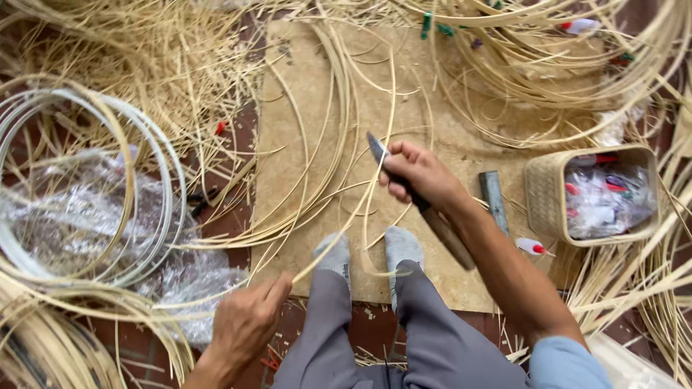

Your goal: The person trims and scrapes long bamboo strips using a knife.

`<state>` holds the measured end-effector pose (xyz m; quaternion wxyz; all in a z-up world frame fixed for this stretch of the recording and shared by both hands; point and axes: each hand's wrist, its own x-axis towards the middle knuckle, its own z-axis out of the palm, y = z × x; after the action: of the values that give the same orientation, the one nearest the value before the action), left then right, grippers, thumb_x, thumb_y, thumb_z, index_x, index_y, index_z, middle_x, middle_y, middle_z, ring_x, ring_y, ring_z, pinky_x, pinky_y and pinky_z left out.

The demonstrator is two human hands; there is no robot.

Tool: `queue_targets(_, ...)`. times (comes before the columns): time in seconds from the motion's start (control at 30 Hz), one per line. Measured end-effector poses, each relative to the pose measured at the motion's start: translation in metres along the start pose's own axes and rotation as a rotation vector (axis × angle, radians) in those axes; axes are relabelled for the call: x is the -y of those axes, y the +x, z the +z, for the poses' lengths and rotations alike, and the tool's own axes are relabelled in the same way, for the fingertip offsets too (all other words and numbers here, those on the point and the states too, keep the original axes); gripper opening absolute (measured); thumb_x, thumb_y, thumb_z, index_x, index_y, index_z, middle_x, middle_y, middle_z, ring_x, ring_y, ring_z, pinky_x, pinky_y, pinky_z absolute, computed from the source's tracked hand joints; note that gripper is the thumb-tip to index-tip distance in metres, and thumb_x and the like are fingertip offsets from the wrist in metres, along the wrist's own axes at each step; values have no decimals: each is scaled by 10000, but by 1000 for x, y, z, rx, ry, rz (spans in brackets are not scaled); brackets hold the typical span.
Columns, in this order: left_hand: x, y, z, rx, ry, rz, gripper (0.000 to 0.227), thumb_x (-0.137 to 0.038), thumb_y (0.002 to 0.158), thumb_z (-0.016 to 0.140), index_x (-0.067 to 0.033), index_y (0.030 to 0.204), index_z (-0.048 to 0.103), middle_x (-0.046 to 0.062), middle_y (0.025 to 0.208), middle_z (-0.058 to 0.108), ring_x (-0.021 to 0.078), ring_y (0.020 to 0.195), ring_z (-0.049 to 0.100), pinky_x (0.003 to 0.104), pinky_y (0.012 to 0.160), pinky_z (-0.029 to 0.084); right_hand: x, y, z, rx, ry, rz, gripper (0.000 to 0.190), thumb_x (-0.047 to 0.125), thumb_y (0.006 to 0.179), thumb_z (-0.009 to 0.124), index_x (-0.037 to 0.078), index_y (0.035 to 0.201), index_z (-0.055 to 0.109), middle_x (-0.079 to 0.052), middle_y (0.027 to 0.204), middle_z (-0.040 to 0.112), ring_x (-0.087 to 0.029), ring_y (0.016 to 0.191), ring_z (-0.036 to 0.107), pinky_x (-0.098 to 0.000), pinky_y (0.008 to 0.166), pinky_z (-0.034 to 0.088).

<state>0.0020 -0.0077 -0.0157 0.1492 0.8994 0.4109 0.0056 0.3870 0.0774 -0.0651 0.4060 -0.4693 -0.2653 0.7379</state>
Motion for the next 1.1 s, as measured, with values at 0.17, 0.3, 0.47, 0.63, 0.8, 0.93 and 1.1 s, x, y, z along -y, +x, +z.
queue_targets(0.17, 23, -53, 10, 45, -38, 102, 368, 10, 817, 605, -61, 1166, 695, 78, 708, 702, 192, 501, 636, 367, 423, 523, 26, 20, -70, -234, -80, -140, 143, 200, 1040, 587, 61, 1031, 617, -15, 740, 632, -71, 532, 544, -210, 452, 412)
queue_targets(0.3, 28, -59, -26, 0, -51, 12, 374, -101, 831, 655, -70, 1201, 700, 112, 655, 668, 258, 502, 643, 430, 442, 515, 76, -3, -103, -460, 7, -274, 196, 238, 1108, 579, 75, 1003, 605, 24, 695, 550, -54, 534, 462, -215, 477, 382)
queue_targets(0.47, 21, -23, -115, -384, -262, -205, 174, -113, 1016, 562, 7, 1116, 637, 148, 802, 663, 247, 573, 626, 388, 487, 482, 45, -40, 16, -189, -275, -309, 151, 168, 1027, 545, 34, 1050, 610, -53, 718, 663, -97, 468, 532, -237, 424, 433)
queue_targets(0.63, -5, 56, -155, -103, -716, -463, 246, -169, 1033, 505, -106, 1110, 730, 4, 669, 661, 93, 520, 581, 261, 432, 467, 34, -58, 151, 407, -118, -52, 583, 131, 1009, 545, 178, 1546, 325, -80, 787, 708, -91, 541, 602, -252, 453, 478)
queue_targets(0.8, -4, 59, -126, 3, -1096, -475, 257, -184, 1046, 502, -63, 1151, 703, -19, 702, 623, 62, 557, 483, 225, 470, 407, 43, -34, 156, 401, 20, -137, 383, 124, 1053, 520, 39, 1407, 402, -103, 798, 686, -112, 515, 585, -247, 430, 456)
queue_targets(0.93, 6, 57, -97, -25, -1082, -464, 282, -181, 1040, 508, -71, 1227, 688, -25, 705, 618, 43, 571, 494, 213, 490, 419, 27, -34, 157, 360, -26, -106, 378, 152, 1034, 526, 82, 1372, 374, -88, 785, 690, -100, 495, 579, -239, 413, 456)
queue_targets(1.1, -2, 60, -86, -77, -1085, -375, 247, -169, 1098, 519, -18, 1173, 699, -27, 765, 617, 31, 643, 516, 211, 553, 449, 21, -33, 162, 405, -14, -37, 359, 157, 1035, 561, 71, 1361, 439, -78, 799, 680, -92, 513, 578, -227, 431, 441)
